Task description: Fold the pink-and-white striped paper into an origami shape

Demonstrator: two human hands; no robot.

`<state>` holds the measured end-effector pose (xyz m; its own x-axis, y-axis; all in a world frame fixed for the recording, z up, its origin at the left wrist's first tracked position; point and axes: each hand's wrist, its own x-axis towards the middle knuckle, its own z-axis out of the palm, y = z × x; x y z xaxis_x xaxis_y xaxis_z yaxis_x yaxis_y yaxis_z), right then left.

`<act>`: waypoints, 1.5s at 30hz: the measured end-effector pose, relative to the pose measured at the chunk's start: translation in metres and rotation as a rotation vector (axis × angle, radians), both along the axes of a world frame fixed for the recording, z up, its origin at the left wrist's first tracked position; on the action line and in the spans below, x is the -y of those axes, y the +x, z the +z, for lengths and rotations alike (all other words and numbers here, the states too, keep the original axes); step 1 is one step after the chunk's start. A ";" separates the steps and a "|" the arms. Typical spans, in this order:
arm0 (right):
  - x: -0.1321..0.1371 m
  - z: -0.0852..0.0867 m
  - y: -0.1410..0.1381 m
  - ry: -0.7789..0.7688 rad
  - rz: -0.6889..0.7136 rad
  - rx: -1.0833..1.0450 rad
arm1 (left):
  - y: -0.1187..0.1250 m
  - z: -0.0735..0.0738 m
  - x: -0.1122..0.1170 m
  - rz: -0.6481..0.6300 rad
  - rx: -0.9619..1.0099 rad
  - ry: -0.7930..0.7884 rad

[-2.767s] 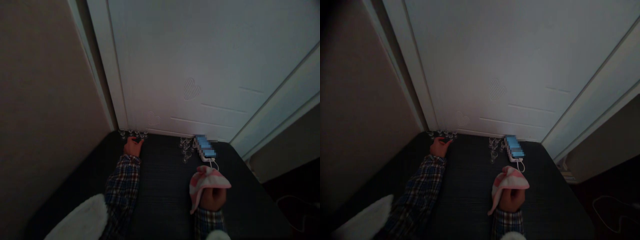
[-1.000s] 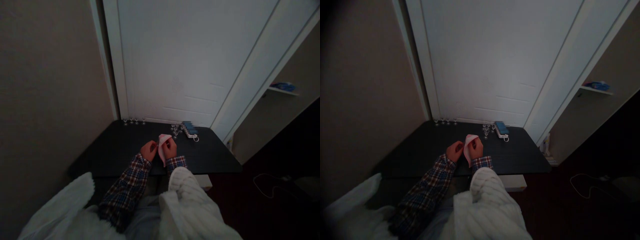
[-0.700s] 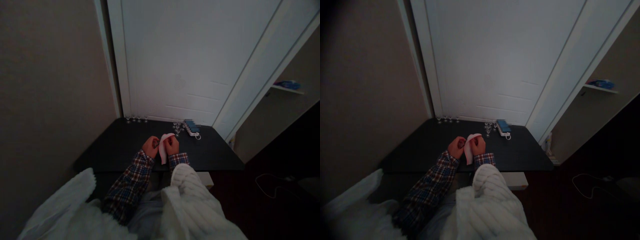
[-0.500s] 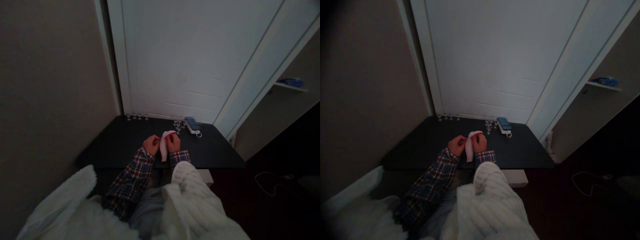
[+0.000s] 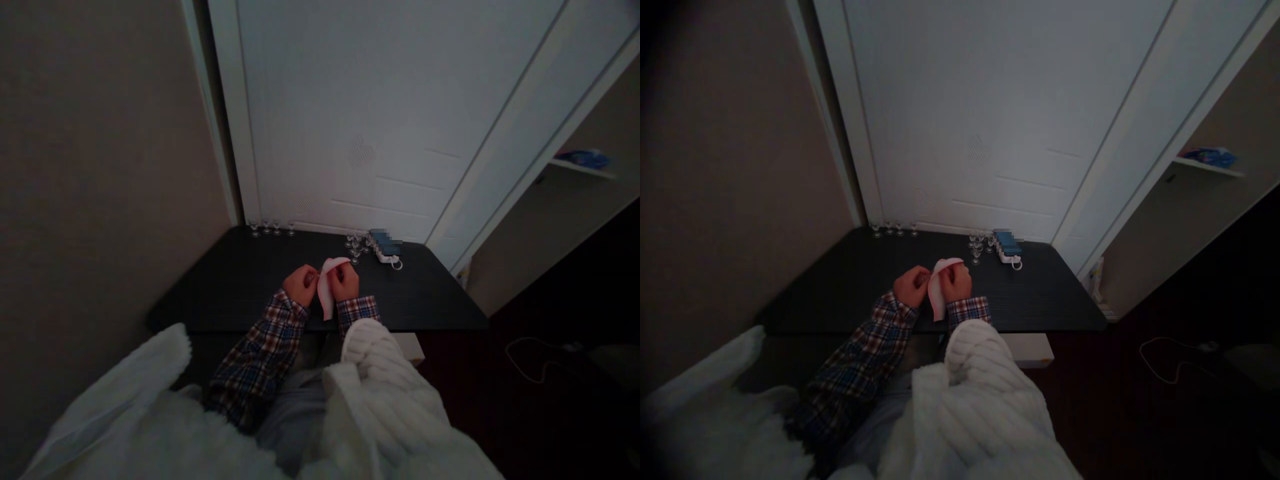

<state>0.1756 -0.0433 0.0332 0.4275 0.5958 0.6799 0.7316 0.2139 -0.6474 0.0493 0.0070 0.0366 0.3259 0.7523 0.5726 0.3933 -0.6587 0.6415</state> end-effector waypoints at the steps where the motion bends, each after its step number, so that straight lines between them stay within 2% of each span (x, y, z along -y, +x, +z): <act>1: 0.000 0.000 0.000 -0.001 -0.013 0.002 | 0.000 0.000 0.001 -0.007 0.001 0.010; 6: 0.001 0.000 0.000 -0.009 -0.043 0.005 | -0.002 -0.002 0.000 -0.037 -0.009 0.054; 12: 0.000 -0.002 0.002 -0.016 -0.051 0.007 | -0.001 -0.006 -0.007 -0.015 -0.012 0.088; 29: 0.000 -0.005 0.003 0.007 -0.036 0.022 | -0.002 -0.003 -0.006 -0.060 -0.101 0.013; 45: -0.004 -0.010 0.007 -0.016 -0.023 0.031 | -0.001 -0.003 -0.005 -0.049 -0.078 0.007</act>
<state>0.1824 -0.0390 0.0234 0.4196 0.5970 0.6838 0.7560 0.1871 -0.6273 0.0485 0.0124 0.0331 0.4065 0.7304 0.5488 0.4090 -0.6826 0.6056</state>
